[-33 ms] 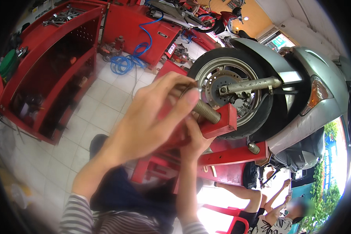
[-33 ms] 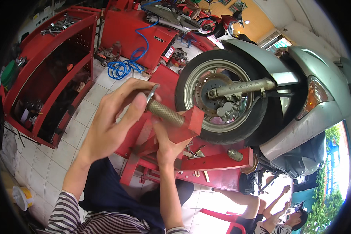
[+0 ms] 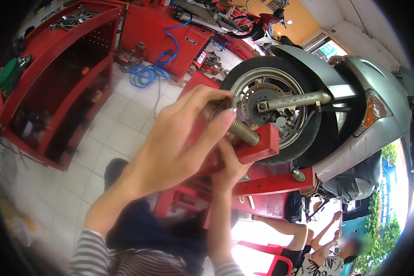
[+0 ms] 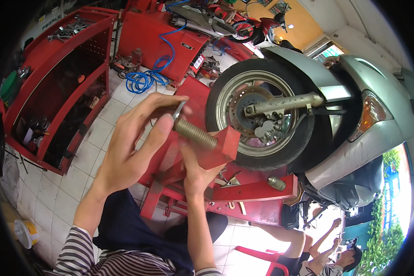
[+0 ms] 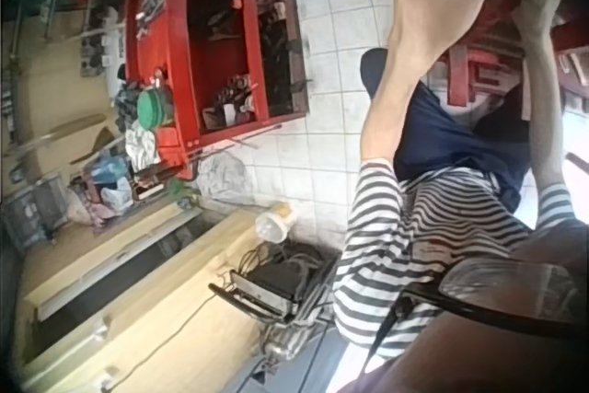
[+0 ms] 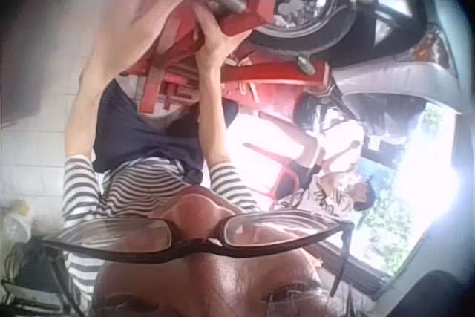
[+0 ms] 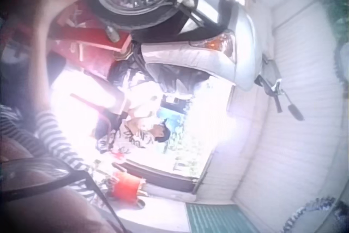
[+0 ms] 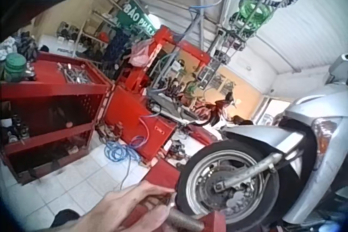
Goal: The person picks up a large metal bolt and manually threads it through a red metal frame, turning it several times to secure it before picking up a metal plate.
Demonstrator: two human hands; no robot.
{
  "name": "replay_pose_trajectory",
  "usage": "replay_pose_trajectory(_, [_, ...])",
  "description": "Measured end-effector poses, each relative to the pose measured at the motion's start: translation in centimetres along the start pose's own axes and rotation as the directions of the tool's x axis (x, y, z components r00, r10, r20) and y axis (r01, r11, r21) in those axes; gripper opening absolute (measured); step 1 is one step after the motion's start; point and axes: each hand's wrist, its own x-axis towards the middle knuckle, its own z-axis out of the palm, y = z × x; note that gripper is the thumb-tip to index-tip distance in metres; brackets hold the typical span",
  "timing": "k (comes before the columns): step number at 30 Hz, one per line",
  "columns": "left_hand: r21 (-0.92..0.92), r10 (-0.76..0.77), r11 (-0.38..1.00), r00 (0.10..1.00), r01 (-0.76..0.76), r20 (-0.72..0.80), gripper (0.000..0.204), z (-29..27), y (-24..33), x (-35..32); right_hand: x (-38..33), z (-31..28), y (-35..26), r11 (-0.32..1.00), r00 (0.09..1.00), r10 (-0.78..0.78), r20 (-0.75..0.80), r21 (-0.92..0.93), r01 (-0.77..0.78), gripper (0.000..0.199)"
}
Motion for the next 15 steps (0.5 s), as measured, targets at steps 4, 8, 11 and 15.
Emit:
replay_pose_trajectory(4, [-0.184, 0.178, 0.966, 0.984, -0.179, -0.022, 0.034, 0.1, -1.6, -0.2, -0.1, -0.2, -0.1, 0.999, 0.998, 0.039, 0.051, -0.017, -0.038, 0.029])
replay_pose_trajectory(8, [-0.426, 0.321, 0.852, 0.946, -0.304, -0.032, 0.027, 0.5, -2.8, 0.7, -0.6, -0.6, -0.3, 0.995, 0.994, 0.054, 0.098, -0.095, -0.044, 0.037])
replay_pose_trajectory(11, [-0.394, 0.414, 0.838, 0.910, -0.377, 0.007, 0.016, 0.1, -2.6, 0.7, -0.4, -0.4, 0.6, 0.996, 0.998, -0.033, 0.053, -0.087, 0.037, 0.028])
replay_pose_trajectory(15, [-0.313, 0.399, 0.861, 0.914, -0.401, -0.075, 0.013, 0.8, -2.1, 0.0, -0.2, -0.8, 1.1, 0.996, 0.997, -0.064, 0.050, -0.063, 0.068, 0.027])
